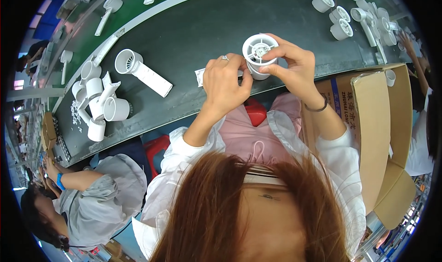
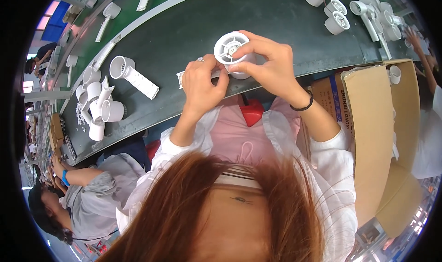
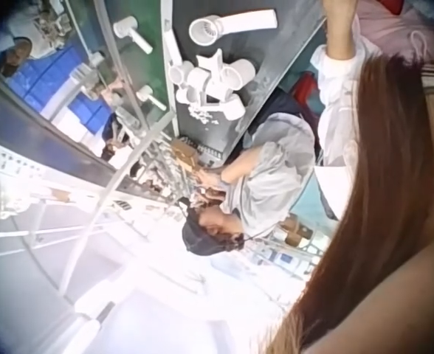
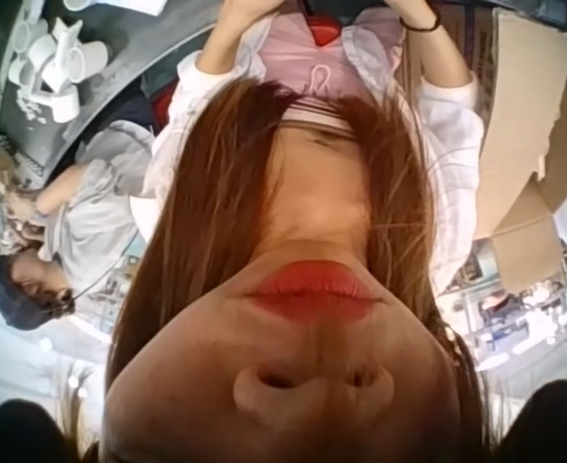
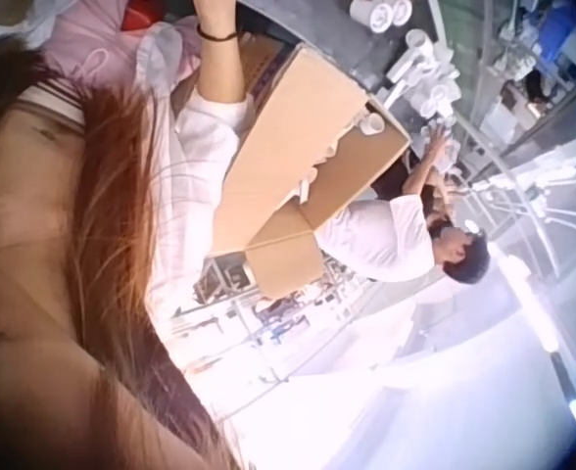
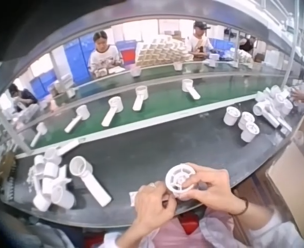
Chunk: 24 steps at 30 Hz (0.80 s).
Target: The person assembles portable fans by inserting motor components into plastic fan housings, connecting casing parts together by hand, and placing assembled fan parts onto the conveyor belt.
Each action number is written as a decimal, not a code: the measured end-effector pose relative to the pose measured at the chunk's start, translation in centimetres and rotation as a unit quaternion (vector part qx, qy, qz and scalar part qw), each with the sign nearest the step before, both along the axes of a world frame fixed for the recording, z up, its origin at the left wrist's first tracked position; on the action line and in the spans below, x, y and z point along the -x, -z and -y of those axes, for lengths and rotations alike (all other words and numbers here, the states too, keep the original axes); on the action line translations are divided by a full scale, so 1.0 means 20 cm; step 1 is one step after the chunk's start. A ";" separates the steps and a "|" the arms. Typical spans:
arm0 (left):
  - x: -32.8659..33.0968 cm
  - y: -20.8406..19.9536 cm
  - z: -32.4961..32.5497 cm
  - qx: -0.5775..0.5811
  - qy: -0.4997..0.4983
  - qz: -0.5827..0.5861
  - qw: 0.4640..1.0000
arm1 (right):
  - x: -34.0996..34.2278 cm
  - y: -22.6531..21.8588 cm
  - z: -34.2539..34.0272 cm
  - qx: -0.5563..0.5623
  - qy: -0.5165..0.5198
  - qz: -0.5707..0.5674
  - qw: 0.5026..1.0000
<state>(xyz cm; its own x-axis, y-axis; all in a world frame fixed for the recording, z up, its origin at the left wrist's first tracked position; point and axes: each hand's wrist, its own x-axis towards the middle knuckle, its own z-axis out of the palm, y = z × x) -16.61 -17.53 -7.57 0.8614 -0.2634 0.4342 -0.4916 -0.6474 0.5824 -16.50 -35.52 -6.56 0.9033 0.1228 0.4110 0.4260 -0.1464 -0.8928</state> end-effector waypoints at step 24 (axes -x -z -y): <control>-0.02 0.04 0.00 -0.014 0.032 0.085 0.996 | 0.13 0.10 -0.07 -0.053 0.135 0.048 0.988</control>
<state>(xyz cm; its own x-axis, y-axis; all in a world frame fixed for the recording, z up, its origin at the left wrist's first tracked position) -16.23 -17.63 -8.44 0.7577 -0.3294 0.5633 -0.6216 -0.6273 0.4692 -19.14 -34.05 -8.47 0.8537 -0.1653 0.4938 0.4674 -0.1749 -0.8666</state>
